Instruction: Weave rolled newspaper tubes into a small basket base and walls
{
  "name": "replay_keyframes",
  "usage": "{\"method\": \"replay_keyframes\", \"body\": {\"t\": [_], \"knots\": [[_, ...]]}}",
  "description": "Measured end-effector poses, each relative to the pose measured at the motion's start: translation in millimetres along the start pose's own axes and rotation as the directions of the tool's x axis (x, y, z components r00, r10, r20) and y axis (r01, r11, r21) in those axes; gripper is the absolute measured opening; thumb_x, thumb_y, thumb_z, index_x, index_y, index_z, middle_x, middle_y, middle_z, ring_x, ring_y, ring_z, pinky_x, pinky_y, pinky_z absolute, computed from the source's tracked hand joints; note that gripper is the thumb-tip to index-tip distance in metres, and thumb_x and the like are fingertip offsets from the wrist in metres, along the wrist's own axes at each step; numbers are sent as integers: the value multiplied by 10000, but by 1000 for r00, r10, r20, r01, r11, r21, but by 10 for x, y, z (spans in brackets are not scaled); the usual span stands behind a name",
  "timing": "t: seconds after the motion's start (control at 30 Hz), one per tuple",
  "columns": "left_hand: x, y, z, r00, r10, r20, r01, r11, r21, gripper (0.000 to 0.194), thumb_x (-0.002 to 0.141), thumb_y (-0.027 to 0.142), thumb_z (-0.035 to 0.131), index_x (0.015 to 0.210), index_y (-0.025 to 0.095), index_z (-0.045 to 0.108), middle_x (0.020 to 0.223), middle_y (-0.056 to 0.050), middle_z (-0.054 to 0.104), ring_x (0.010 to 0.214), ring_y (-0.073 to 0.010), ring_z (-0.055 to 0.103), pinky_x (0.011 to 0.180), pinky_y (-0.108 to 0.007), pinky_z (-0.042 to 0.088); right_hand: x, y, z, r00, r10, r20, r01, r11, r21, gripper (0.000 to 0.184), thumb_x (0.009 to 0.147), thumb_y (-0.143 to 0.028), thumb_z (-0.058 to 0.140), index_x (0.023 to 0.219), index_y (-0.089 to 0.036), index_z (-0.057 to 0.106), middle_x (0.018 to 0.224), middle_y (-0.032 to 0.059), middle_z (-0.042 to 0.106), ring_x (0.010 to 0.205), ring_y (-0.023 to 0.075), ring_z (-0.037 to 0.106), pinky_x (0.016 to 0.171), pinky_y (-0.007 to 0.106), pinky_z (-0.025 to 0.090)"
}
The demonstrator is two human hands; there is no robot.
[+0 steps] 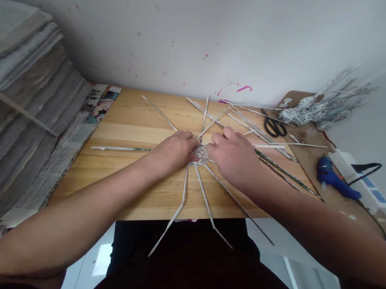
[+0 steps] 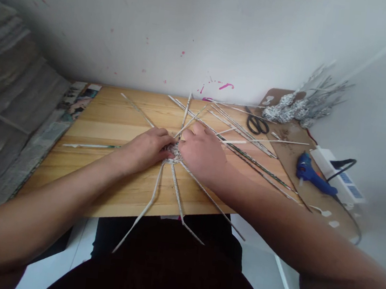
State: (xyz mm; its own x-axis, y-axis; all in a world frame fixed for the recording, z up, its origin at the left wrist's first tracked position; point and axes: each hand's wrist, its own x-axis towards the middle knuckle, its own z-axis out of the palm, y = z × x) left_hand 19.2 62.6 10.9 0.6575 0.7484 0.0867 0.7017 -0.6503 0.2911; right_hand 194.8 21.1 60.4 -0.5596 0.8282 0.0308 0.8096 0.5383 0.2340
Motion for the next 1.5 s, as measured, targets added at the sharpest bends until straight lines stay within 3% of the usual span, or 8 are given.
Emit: {"method": "replay_keyframes", "body": {"t": [0.13, 0.2, 0.37, 0.47, 0.63, 0.93, 1.2, 1.5], "knots": [[2, -7, 10, 1000, 3, -11, -2, 1000, 5, 267, 887, 287, 669, 1120, 158, 682, 992, -83, 646, 992, -225, 607, 921, -335, 479, -16, 147, -81, 999, -28, -21, 28, 999, -37, 246, 875, -65, 507, 822, -195, 708, 935, 110, 668, 962, 283, 491, 775, 394, 343], [2, -2, 3, 1000, 8, -10, -8, 1000, 1, 283, 891, 287, 665, 1142, 158, 675, 1021, -88, 650, 1001, -222, 607, 934, -332, 473, -76, 248, -75, 999, 33, -41, -33, 999, 3, 265, 864, -60, 494, 914, -197, 715, 982, 100, 677, 934, 260, 521, 774, 375, 363], [1, 10, -20, 1000, -7, 21, 7, 1000, -20, 311, 894, 280, 661, 1178, 152, 663, 1085, -96, 654, 1055, -229, 593, 975, -332, 454, -321, 449, 114, 930, 336, -146, -258, 884, 391, 295, 946, -196, 461, 1099, -170, 712, 1026, 90, 733, 899, 219, 635, 764, 325, 435], [-1, 8, -21, 1000, -1, 29, 1, 1000, -18, 323, 893, 276, 663, 1186, 140, 662, 1094, -101, 654, 1066, -234, 587, 988, -335, 448, -431, 444, 260, 930, 358, -82, -276, 828, 488, 283, 950, -251, 490, 1073, -189, 737, 966, 57, 763, 839, 204, 666, 744, 306, 453], [-7, 0, -7, 1000, 4, 4, -4, 1000, -10, 326, 891, 284, 666, 1187, 149, 660, 1083, -96, 654, 1055, -231, 592, 977, -335, 458, -432, 299, 426, 956, 279, -94, -213, 876, 434, 388, 919, -132, 456, 1211, -196, 703, 1059, 86, 746, 957, 217, 653, 839, 309, 470], [2, 4, -15, 1000, -13, 23, 14, 1000, -19, 328, 890, 302, 675, 1180, 150, 667, 1089, -95, 654, 1069, -231, 597, 993, -343, 464, -350, 223, 504, 965, 247, -84, -200, 908, 369, 389, 914, -94, 429, 1177, -173, 705, 1048, 103, 730, 969, 222, 629, 879, 316, 453], [10, 34, -33, 998, -45, 53, 46, 999, -4, 345, 892, 293, 672, 1202, 141, 658, 1119, -100, 648, 1105, -233, 585, 1016, -334, 446, -306, 109, 302, 968, 229, 103, -247, 944, 218, 372, 880, -47, 436, 1155, -147, 665, 1026, 103, 675, 888, 224, 606, 760, 313, 428], [16, 20, -1, 999, -37, 32, 37, 999, 5, 319, 875, 283, 693, 1161, 141, 681, 1101, -99, 654, 1083, -241, 587, 996, -340, 457, -256, -129, 155, 968, 198, 153, -203, 979, 21, 350, 921, -61, 404, 1152, -124, 660, 1152, 149, 649, 992, 289, 562, 726, 351, 440]]}}
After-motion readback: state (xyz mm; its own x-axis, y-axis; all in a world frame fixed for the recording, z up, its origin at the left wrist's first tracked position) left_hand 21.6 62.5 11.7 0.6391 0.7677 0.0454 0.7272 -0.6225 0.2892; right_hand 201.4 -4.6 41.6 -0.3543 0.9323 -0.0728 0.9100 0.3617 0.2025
